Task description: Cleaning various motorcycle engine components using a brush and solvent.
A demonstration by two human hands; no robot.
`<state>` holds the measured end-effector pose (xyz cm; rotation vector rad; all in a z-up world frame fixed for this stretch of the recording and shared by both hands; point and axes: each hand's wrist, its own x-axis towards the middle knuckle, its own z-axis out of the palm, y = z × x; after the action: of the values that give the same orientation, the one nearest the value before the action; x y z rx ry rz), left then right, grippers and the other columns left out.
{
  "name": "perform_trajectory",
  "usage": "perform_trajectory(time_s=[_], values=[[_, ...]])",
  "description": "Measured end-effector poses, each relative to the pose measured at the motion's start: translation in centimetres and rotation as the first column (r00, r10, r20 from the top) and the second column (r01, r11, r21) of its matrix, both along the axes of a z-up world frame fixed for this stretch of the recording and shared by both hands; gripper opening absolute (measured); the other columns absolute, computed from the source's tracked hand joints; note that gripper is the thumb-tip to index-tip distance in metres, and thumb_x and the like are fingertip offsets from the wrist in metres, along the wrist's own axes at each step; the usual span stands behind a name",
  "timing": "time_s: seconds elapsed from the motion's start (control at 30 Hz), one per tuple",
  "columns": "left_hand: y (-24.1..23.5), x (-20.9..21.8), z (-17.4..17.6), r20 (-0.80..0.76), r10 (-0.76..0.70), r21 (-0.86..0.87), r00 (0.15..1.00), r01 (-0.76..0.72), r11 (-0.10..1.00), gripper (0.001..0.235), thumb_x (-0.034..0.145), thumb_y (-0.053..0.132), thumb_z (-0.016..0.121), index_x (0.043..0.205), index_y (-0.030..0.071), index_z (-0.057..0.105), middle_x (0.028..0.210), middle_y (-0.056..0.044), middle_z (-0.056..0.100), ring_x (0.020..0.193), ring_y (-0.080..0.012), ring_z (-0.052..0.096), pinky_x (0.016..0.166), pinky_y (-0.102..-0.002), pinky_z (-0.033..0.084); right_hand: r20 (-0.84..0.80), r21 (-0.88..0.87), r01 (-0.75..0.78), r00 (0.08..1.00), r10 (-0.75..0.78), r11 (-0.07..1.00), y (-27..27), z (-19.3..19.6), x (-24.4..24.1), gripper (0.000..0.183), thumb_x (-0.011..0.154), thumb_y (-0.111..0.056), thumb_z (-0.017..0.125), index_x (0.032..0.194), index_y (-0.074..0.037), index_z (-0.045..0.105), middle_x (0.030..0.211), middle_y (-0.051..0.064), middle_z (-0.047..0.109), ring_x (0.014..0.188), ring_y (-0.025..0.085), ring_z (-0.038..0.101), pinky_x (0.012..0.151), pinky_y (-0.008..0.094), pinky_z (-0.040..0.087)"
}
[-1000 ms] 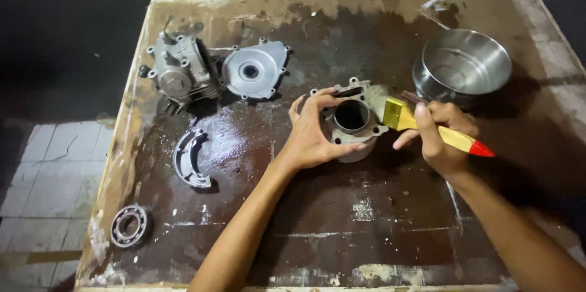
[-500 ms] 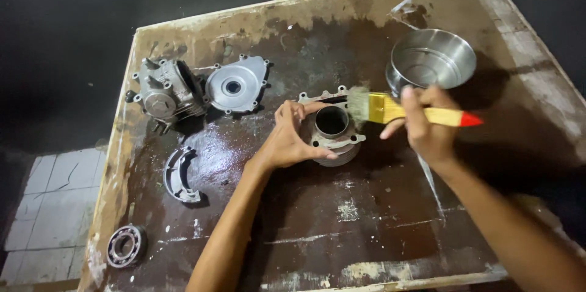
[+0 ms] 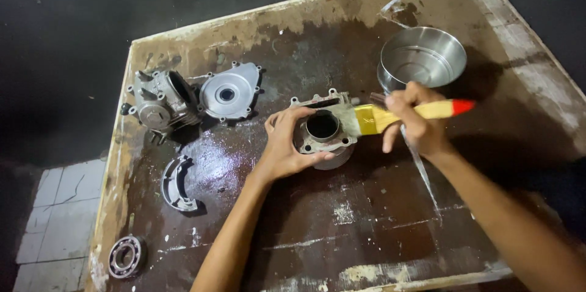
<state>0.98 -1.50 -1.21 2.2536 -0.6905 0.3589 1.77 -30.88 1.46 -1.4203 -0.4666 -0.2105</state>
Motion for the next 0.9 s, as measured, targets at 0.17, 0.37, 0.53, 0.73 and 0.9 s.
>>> perform_trajectory(time_s=[0.17,0.37,0.53,0.73,0.9], values=[[-1.0,-0.5,0.7,0.037,0.012,-0.013,0.999,-0.011,1.0,0.095,0.064,0.051,0.093,0.141,0.014,0.053,0.141,-0.006,0.058,0.136,-0.0244,0.05,0.114,-0.044,0.027,-0.014,0.143,0.122,0.993,-0.121,0.982,0.7,-0.6,0.8,0.032,0.106,-0.012,0.057,0.081,-0.008,0.038,0.072,0.008,0.052,0.049,0.024,0.066,0.037,0.036,0.052],[-1.2,-0.7,0.9,0.063,0.041,-0.002,0.997,-0.041,0.999,0.09,0.066,0.049,0.094,0.14,0.015,0.056,0.138,-0.005,0.06,0.135,-0.025,0.05,0.114,-0.043,0.027,0.012,0.026,0.076,0.997,-0.077,0.997,0.4,-0.1,0.5,0.031,0.108,-0.012,0.058,0.082,-0.005,0.042,0.078,0.011,0.056,0.053,0.025,0.067,0.038,0.035,0.052],[-1.3,-0.6,0.6,0.058,0.053,0.007,0.997,-0.053,0.999,0.087,0.067,0.049,0.093,0.14,0.017,0.057,0.139,-0.004,0.06,0.138,-0.0261,0.049,0.116,-0.044,0.028,-0.022,-0.025,-0.056,0.998,0.056,0.998,0.0,-0.1,-0.1,0.031,0.105,-0.014,0.058,0.078,-0.007,0.042,0.064,0.011,0.06,0.046,0.024,0.07,0.033,0.031,0.05],[-1.2,-0.6,0.8,-0.016,0.021,-0.001,1.0,-0.021,1.0,0.09,0.069,0.048,0.093,0.143,0.017,0.054,0.145,-0.006,0.056,0.145,-0.0277,0.044,0.118,-0.046,0.027,0.096,0.019,0.158,0.983,-0.159,0.987,0.3,-0.6,0.6,0.027,0.11,-0.011,0.06,0.087,-0.003,0.049,0.087,0.011,0.055,0.063,0.023,0.069,0.048,0.035,0.061],[-1.0,-0.9,1.3,-0.06,-0.037,0.076,0.998,0.041,0.996,0.115,0.057,0.054,0.096,0.149,0.01,0.044,0.15,-0.013,0.046,0.147,-0.0357,0.032,0.117,-0.052,0.019,-0.012,0.017,-0.057,0.998,0.057,0.998,-0.6,-1.0,0.4,0.034,0.103,-0.011,0.062,0.073,-0.004,0.047,0.075,0.011,0.062,0.052,0.021,0.066,0.039,0.036,0.054]])
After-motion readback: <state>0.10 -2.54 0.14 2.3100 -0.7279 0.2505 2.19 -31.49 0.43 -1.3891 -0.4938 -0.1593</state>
